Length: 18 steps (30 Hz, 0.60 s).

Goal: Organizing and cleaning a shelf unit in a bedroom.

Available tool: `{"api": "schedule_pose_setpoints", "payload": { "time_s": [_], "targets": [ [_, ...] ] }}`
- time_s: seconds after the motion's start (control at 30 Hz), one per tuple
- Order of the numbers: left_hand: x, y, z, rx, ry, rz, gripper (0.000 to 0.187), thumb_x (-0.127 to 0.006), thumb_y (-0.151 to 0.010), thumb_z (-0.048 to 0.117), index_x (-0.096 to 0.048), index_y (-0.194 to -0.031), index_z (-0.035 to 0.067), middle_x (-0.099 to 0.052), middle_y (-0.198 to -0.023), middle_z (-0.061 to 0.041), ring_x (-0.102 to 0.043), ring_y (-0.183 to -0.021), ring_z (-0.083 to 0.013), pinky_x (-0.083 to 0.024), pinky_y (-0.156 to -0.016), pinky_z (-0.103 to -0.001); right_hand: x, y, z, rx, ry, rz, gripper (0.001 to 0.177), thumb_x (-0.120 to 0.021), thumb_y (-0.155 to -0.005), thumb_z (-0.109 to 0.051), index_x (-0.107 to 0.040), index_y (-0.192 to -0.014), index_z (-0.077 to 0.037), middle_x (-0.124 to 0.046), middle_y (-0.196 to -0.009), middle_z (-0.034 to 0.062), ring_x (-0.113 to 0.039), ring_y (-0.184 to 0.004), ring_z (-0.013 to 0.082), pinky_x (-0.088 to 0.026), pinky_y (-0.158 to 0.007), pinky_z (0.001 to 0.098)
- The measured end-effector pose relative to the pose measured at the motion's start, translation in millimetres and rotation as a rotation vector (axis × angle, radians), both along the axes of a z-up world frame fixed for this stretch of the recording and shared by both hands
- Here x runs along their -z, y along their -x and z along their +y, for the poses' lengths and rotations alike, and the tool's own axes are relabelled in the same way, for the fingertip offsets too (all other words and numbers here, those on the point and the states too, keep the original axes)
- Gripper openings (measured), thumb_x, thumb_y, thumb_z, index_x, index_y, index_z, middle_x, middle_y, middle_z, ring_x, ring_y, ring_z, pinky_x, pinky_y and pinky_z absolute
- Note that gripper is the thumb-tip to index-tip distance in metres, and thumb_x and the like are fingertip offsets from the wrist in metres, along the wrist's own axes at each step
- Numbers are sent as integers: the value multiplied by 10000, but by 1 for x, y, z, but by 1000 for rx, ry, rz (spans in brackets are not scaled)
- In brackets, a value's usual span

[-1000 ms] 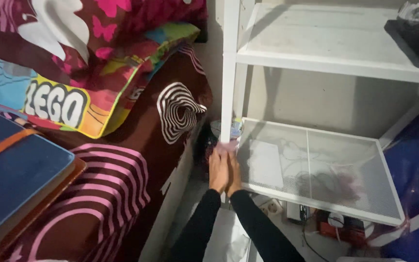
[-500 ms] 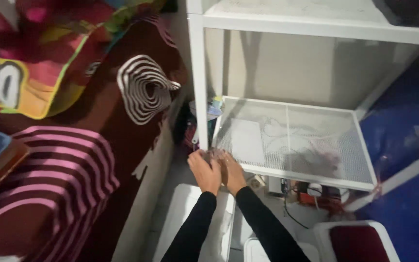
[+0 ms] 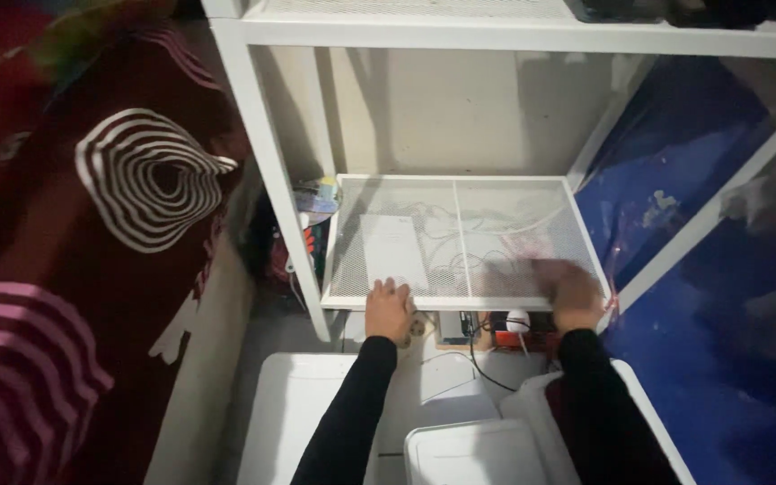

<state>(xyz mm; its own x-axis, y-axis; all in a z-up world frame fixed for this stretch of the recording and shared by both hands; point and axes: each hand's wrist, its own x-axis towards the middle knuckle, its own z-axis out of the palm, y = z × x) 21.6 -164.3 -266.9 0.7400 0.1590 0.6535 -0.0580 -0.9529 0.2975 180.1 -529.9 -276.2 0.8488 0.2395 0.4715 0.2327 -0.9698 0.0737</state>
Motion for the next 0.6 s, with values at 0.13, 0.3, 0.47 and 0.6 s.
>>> {"api": "schedule_pose_setpoints", "payload": {
  "time_s": [0.13, 0.3, 0.47, 0.6],
  "targets": [
    [4, -14, 8, 13, 160, 479, 232, -605, -884, 198, -704, -1062, 88, -646, -1089, -170, -579, -1101, -376, -488, -912, -522, -75, 18, -3, 65, -122, -111, 259, -527, -1038, -140, -640, -1228, -6, -692, -1116, 198, -657, -1004, 392, -503, -857, 491],
    [-2, -20, 19, -38, 44, 614, 178, -578, -1007, 188, -718, -1066, 96, -655, -1159, -118, -599, -1181, -332, -500, -992, -517, -51, 13, 33, -72, -422, -70, 262, -527, -998, -200, -725, -1138, -102, -704, -1103, 197, -651, -1049, 421, -510, -916, 526],
    [-4, -14, 27, -94, 302, 527, 568, -753, -818, 288, -584, -1327, 100, -445, -1444, -194, -362, -1402, -382, -207, -1181, -569, -68, 17, 107, -33, -453, -9, 217, -604, -942, -263, -755, -967, -110, -703, -1040, 160, -653, -1047, 403, -512, -914, 516],
    [19, -22, 37, -162, 404, 522, 1017, -821, -758, 451, -333, -1493, -55, -254, -1626, -251, -182, -1524, -415, -163, -1249, -473, -36, -3, 198, 7, -282, 75, 291, -645, -839, -215, -660, -1075, -45, -649, -1185, 180, -574, -1190, 421, -426, -1002, 569]
  ]
}}
